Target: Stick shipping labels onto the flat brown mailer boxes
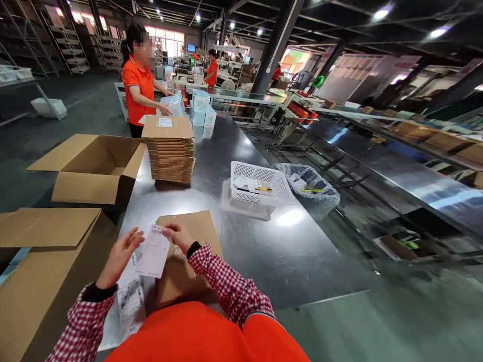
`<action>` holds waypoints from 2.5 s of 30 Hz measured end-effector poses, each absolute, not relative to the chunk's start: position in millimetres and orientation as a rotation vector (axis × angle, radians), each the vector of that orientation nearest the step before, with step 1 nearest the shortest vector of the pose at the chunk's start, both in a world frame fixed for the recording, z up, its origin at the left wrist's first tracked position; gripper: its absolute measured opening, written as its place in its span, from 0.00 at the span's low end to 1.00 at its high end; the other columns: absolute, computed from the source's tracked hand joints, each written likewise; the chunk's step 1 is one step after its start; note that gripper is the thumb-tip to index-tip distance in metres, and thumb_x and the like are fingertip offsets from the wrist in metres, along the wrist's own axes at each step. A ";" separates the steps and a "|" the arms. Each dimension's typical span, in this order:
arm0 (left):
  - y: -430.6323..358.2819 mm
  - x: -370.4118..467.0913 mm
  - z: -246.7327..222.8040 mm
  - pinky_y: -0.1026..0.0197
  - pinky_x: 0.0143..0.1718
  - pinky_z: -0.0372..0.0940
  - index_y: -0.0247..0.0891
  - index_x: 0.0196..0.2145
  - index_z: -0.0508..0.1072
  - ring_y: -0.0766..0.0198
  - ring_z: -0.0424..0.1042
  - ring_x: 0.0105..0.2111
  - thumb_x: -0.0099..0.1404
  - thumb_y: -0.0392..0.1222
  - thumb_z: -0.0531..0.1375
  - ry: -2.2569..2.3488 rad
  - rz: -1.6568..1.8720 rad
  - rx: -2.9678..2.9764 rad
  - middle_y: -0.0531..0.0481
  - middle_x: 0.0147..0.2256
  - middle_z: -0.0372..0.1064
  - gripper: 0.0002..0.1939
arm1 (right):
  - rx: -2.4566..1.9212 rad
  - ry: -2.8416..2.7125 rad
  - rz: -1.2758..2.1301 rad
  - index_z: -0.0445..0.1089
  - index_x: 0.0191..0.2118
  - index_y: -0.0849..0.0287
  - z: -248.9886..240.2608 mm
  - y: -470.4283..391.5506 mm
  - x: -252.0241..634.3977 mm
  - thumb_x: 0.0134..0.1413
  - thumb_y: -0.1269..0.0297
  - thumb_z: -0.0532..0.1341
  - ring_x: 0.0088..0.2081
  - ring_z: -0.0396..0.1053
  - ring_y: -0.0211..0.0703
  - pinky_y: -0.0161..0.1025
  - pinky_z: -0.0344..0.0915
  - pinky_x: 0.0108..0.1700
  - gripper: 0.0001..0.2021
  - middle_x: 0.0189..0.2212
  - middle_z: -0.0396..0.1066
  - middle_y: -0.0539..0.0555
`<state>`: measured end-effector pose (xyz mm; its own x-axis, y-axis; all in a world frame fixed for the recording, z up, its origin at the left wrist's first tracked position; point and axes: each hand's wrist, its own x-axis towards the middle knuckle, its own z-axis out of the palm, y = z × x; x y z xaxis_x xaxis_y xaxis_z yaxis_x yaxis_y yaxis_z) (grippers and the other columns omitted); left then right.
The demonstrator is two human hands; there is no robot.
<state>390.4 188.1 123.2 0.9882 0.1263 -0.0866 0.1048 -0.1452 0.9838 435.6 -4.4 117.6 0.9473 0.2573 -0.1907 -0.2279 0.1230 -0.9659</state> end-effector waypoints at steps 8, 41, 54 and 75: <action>123.1 348.8 153.2 0.66 0.23 0.59 0.34 0.29 0.75 0.64 0.65 0.23 0.53 0.56 0.63 0.105 -0.146 1.773 0.51 0.24 0.72 0.20 | -1.360 -0.113 0.527 0.72 0.31 0.61 135.1 -73.2 395.7 0.44 0.56 0.62 0.18 0.55 0.29 0.30 0.49 0.19 0.13 0.21 0.66 0.47; 49.9 344.4 151.7 0.66 0.25 0.58 0.35 0.29 0.74 0.64 0.64 0.25 0.57 0.57 0.59 -0.061 -0.212 2.210 0.52 0.24 0.69 0.20 | -1.607 -0.434 0.796 0.71 0.27 0.64 138.6 -176.1 394.8 0.43 0.69 0.61 0.21 0.57 0.28 0.28 0.53 0.22 0.04 0.19 0.65 0.45; 44.2 364.6 149.8 0.63 0.27 0.61 0.36 0.30 0.74 0.62 0.68 0.26 0.59 0.56 0.56 -0.145 -0.244 2.269 0.51 0.25 0.71 0.18 | -1.505 -0.416 0.792 0.70 0.26 0.64 123.6 -174.0 406.3 0.41 0.71 0.61 0.21 0.57 0.29 0.29 0.53 0.23 0.02 0.19 0.64 0.45; -6.9 466.6 108.6 0.57 0.41 0.66 0.37 0.37 0.76 0.57 0.73 0.39 0.65 0.46 0.53 -0.249 0.245 2.351 0.45 0.38 0.76 0.14 | -1.911 -0.513 0.131 0.71 0.32 0.61 88.6 -174.3 527.2 0.51 0.73 0.58 0.34 0.63 0.36 0.35 0.61 0.40 0.05 0.30 0.67 0.50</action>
<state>466.6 -6.9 108.6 0.9628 -0.1074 0.2479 -0.2500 -0.7023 0.6665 527.2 -174.3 88.6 0.9002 0.4096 0.1480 0.2888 -0.3069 -0.9069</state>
